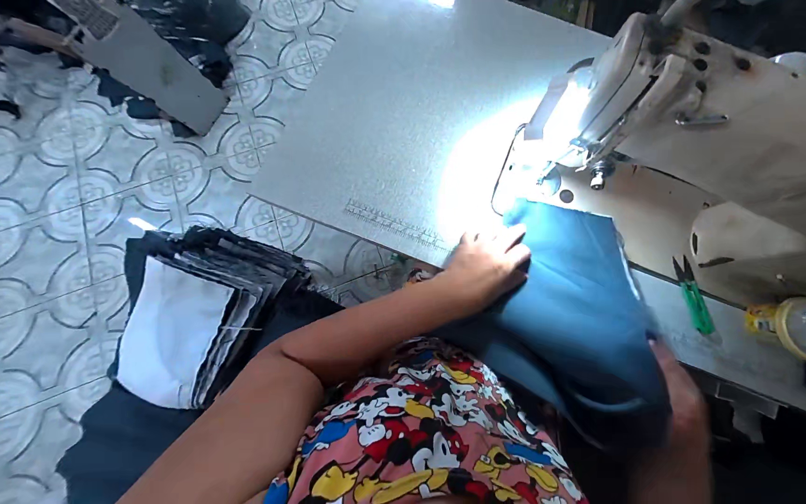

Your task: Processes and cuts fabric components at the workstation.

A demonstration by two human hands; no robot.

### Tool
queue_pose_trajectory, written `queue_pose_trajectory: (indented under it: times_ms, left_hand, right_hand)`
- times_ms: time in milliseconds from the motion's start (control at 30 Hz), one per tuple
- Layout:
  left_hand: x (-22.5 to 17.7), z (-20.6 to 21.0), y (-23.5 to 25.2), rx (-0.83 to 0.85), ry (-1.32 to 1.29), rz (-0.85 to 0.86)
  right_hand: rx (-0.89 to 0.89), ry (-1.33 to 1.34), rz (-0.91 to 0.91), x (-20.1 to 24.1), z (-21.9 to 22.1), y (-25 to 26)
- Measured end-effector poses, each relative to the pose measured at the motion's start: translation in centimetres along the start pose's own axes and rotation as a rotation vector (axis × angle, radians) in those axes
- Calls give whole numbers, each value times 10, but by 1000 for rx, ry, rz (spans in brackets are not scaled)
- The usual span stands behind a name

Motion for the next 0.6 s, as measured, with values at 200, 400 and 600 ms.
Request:
queue_pose_trajectory:
  times_ms: [200,400,600]
  left_hand:
    - [-8,8,11,-86,36,97]
    - [4,-1,5,-153,34,169]
    - [58,-29,7,-199,-13,-65]
  right_hand:
    - [-61,-1276,-87,33,-36,22]
    - [-1,-1156,-695,58,108,72]
    - [25,-1287,-730,19,162,112]
Point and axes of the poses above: each hand's wrist, its own y-axis towards the middle knuckle, its own z-axis out of the palm, x = y × z, the point moved 9 cm from there along y, towards the middle knuckle, and after that the axes turned 3 degrees about -y, right-handed, at the moved point
